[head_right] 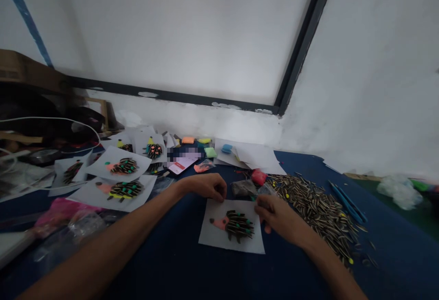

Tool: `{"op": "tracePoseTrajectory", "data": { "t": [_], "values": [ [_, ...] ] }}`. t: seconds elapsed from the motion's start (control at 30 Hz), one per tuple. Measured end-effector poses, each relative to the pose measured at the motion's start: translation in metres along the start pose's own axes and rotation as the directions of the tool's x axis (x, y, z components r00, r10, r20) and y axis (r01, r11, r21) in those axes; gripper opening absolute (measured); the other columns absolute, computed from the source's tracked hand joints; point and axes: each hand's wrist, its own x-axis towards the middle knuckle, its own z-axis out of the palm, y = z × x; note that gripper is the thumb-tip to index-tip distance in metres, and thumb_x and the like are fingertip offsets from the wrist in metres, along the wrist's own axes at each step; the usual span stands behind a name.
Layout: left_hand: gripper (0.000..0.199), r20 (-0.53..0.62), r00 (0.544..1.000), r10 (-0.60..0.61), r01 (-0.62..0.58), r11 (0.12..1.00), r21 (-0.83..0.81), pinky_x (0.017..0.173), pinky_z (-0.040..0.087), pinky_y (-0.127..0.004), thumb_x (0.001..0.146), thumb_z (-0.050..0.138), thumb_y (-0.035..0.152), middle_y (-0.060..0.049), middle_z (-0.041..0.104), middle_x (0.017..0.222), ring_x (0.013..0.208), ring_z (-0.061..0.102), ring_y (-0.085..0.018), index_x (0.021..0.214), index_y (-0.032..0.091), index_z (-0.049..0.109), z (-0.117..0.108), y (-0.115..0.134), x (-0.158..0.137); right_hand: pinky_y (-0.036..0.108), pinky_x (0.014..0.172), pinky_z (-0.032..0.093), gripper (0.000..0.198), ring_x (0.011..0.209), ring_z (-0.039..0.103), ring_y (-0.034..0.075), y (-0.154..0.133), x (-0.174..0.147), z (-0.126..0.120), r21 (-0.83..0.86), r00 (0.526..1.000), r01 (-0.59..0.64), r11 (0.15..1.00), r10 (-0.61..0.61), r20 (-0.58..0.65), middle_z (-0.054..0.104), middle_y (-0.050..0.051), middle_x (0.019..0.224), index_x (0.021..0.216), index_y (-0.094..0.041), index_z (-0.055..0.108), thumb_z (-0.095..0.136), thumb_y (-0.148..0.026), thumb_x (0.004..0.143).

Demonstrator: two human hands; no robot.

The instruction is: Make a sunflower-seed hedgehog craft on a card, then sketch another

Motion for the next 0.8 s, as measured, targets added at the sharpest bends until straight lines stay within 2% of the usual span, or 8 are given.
{"op": "tracePoseTrajectory", "data": {
  "t": [0.17, 0.3, 0.37, 0.47, 0.6, 0.8],
  "values": [
    [0.007, -0.053, 0.998, 0.017, -0.018, 1.000, -0.023, 0.056, 0.038, -0.018, 0.065, 0.062, 0.010, 0.002, 0.063, 0.065, 0.063, 0.055, -0.010, 0.070, 0.013, 0.067, -0.001, -0.002, 0.000, 0.025, 0.046, 0.040, 0.024, 0.044, 0.051, 0.010, -0.003, 0.000, 0.000, 0.059, 1.000, -0.017, 0.998, 0.016, 0.012, 0.056, -0.001, 0.062, 0.068, -0.020, 0.050, 0.051, -0.040, 0.082],
    [0.006, -0.082, 0.996, 0.022, -0.028, 0.997, -0.067, 0.058, 0.038, -0.018, 0.066, 0.063, 0.011, 0.002, 0.062, 0.064, 0.062, 0.054, -0.010, 0.071, 0.013, 0.066, -0.003, -0.002, -0.001, 0.021, 0.040, 0.034, 0.027, 0.043, 0.046, 0.009, -0.008, -0.001, 0.001, 0.091, 0.991, -0.077, 0.993, 0.066, 0.113, 0.045, -0.005, 0.053, 0.066, -0.020, 0.049, 0.054, -0.043, 0.080],
    [0.005, -0.083, 0.996, 0.019, -0.028, 0.994, -0.101, 0.059, 0.039, -0.018, 0.067, 0.063, 0.012, 0.002, 0.062, 0.065, 0.063, 0.054, -0.010, 0.071, 0.012, 0.065, -0.004, -0.003, -0.002, 0.020, 0.039, 0.034, 0.028, 0.044, 0.045, 0.008, -0.010, -0.001, 0.003, 0.106, 0.985, -0.105, 0.989, 0.089, 0.147, 0.044, -0.005, 0.056, 0.067, -0.020, 0.048, 0.055, -0.044, 0.079],
    [0.003, -0.081, 0.997, 0.015, -0.028, 0.987, -0.158, 0.062, 0.041, -0.019, 0.069, 0.064, 0.013, 0.001, 0.063, 0.068, 0.065, 0.056, -0.010, 0.072, 0.012, 0.065, -0.005, -0.005, -0.002, 0.020, 0.039, 0.033, 0.028, 0.044, 0.046, 0.008, -0.007, 0.000, 0.007, 0.131, 0.987, -0.125, 0.983, 0.111, 0.114, 0.046, -0.005, 0.060, 0.073, -0.019, 0.049, 0.055, -0.046, 0.080],
    [0.002, -0.071, 0.997, 0.016, -0.034, 0.964, -0.265, 0.066, 0.043, -0.019, 0.072, 0.065, 0.014, 0.002, 0.064, 0.069, 0.067, 0.057, -0.009, 0.074, 0.013, 0.065, -0.007, -0.008, -0.003, 0.021, 0.040, 0.032, 0.027, 0.040, 0.041, 0.008, 0.001, 0.001, 0.011, 0.165, 0.992, -0.109, 0.980, 0.096, 0.080, 0.045, -0.006, 0.053, 0.077, -0.020, 0.050, 0.051, -0.046, 0.082],
    [0.008, -0.095, 0.995, 0.003, -0.038, 0.929, -0.368, 0.067, 0.041, -0.018, 0.070, 0.069, 0.020, 0.003, 0.064, 0.069, 0.068, 0.056, -0.009, 0.075, 0.014, 0.067, -0.008, -0.010, -0.007, 0.022, 0.041, 0.029, 0.033, 0.040, 0.037, 0.009, -0.002, 0.000, 0.009, 0.173, 0.992, -0.104, 0.979, 0.090, 0.085, 0.042, -0.006, 0.048, 0.074, -0.020, 0.054, 0.049, -0.052, 0.081]
  ]
}}
